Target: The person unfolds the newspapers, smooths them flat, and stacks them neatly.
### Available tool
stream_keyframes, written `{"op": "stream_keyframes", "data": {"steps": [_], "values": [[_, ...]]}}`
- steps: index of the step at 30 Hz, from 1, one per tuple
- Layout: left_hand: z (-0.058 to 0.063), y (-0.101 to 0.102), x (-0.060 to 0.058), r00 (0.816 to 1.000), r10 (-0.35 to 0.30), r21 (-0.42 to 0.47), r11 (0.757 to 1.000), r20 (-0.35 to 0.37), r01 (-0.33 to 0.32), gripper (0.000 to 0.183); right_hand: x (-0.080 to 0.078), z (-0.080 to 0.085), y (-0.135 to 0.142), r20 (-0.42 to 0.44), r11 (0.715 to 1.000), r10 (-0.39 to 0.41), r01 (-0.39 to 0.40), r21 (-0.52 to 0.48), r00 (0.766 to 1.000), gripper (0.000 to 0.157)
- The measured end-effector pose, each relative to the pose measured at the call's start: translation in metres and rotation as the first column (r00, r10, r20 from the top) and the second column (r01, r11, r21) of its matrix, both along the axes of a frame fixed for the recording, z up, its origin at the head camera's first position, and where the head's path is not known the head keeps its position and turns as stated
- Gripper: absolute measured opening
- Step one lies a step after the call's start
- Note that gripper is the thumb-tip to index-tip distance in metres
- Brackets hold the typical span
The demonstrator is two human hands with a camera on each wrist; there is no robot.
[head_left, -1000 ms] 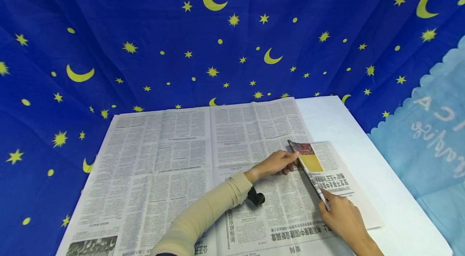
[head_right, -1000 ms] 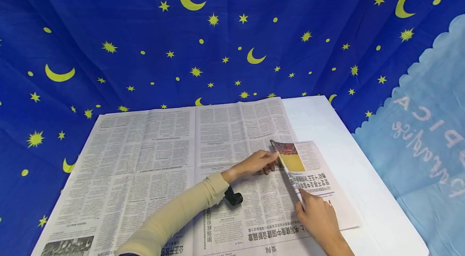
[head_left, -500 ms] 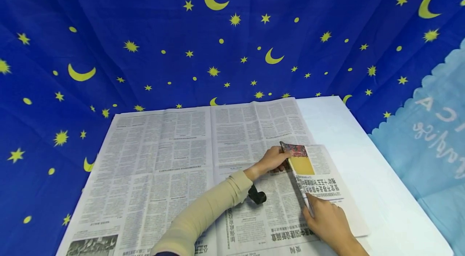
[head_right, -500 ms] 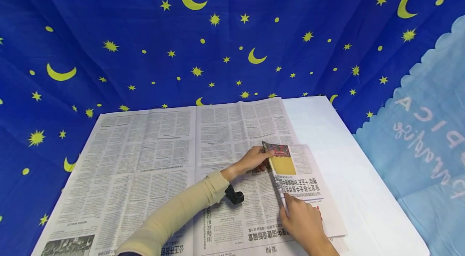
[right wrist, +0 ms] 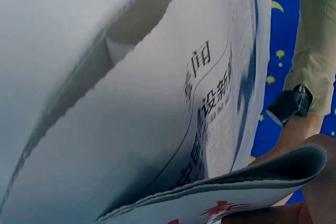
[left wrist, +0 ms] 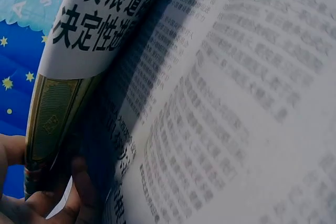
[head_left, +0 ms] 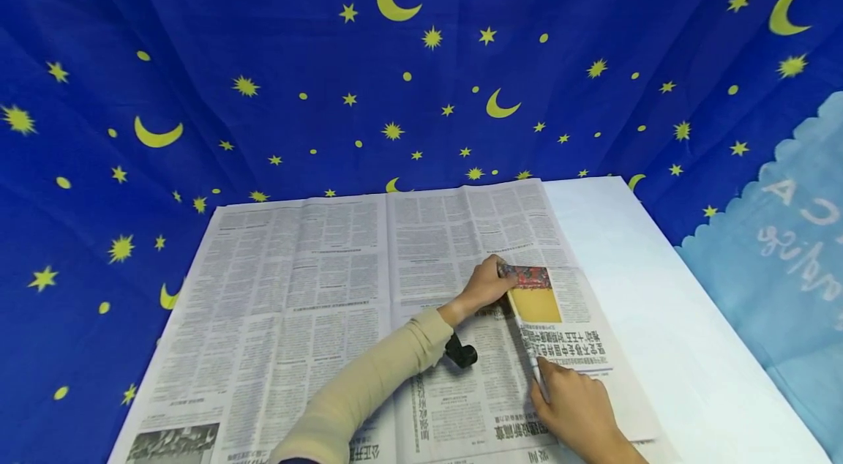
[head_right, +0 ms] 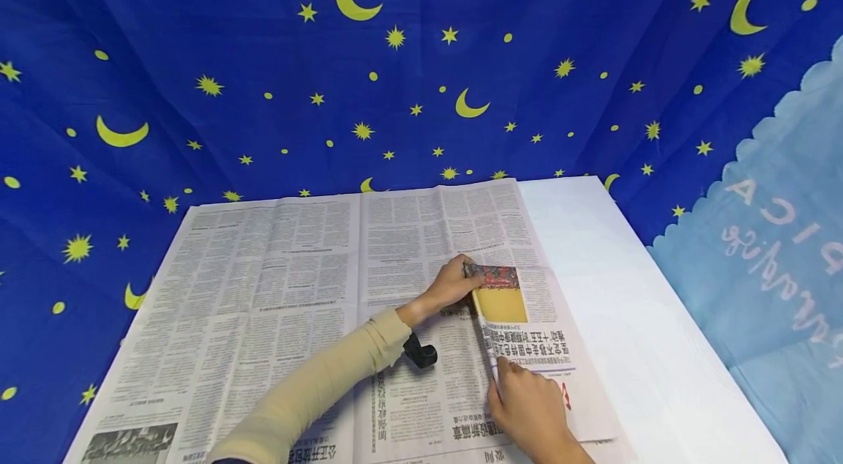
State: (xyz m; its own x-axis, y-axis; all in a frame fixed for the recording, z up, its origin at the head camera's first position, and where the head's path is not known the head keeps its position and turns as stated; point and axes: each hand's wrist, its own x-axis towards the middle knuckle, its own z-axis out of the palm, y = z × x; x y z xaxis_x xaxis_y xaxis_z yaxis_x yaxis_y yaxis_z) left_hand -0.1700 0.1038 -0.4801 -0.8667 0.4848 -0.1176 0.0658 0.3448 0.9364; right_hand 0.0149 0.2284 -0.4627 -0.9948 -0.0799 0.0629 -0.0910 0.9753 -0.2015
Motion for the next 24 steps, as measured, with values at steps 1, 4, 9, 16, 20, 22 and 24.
{"op": "stream_keyframes", "data": {"steps": [1, 4, 9, 16, 20, 22, 24], "values": [[0.000, -0.001, 0.000, 1.000, -0.007, -0.003, 1.000, -0.005, 0.007, 0.038, 0.000, -0.001, -0.001, -0.005, 1.000, 0.001, -0.001, 0.011, 1.000, 0.036], [-0.001, -0.005, -0.002, 1.000, -0.025, -0.014, 1.000, -0.007, 0.025, 0.041, 0.001, -0.003, -0.005, -0.039, 0.998, 0.020, -0.018, 0.053, 0.999, 0.034], [-0.002, -0.012, -0.005, 0.999, -0.052, -0.025, 0.998, -0.001, 0.052, 0.041, 0.001, -0.008, -0.011, -0.162, 0.990, 0.098, -0.079, 0.121, 0.982, 0.031], [-0.004, -0.019, -0.006, 0.999, -0.032, -0.038, 0.999, -0.002, 0.032, 0.042, 0.000, -0.008, -0.020, -0.224, 0.965, 0.172, -0.119, 0.232, 0.959, 0.035], [-0.003, -0.024, -0.006, 1.000, -0.020, -0.022, 1.000, 0.009, 0.020, 0.041, -0.002, -0.007, -0.023, -0.216, 0.955, 0.201, -0.142, 0.260, 0.955, 0.037], [-0.004, -0.028, -0.007, 1.000, -0.019, -0.021, 1.000, 0.009, 0.019, 0.041, -0.003, -0.006, -0.024, -0.214, 0.953, 0.219, -0.162, 0.256, 0.952, 0.039], [-0.003, -0.032, -0.009, 1.000, -0.023, -0.026, 0.999, 0.010, 0.023, 0.042, -0.005, -0.004, -0.024, -0.191, 0.954, 0.224, -0.176, 0.241, 0.956, 0.042]]}}
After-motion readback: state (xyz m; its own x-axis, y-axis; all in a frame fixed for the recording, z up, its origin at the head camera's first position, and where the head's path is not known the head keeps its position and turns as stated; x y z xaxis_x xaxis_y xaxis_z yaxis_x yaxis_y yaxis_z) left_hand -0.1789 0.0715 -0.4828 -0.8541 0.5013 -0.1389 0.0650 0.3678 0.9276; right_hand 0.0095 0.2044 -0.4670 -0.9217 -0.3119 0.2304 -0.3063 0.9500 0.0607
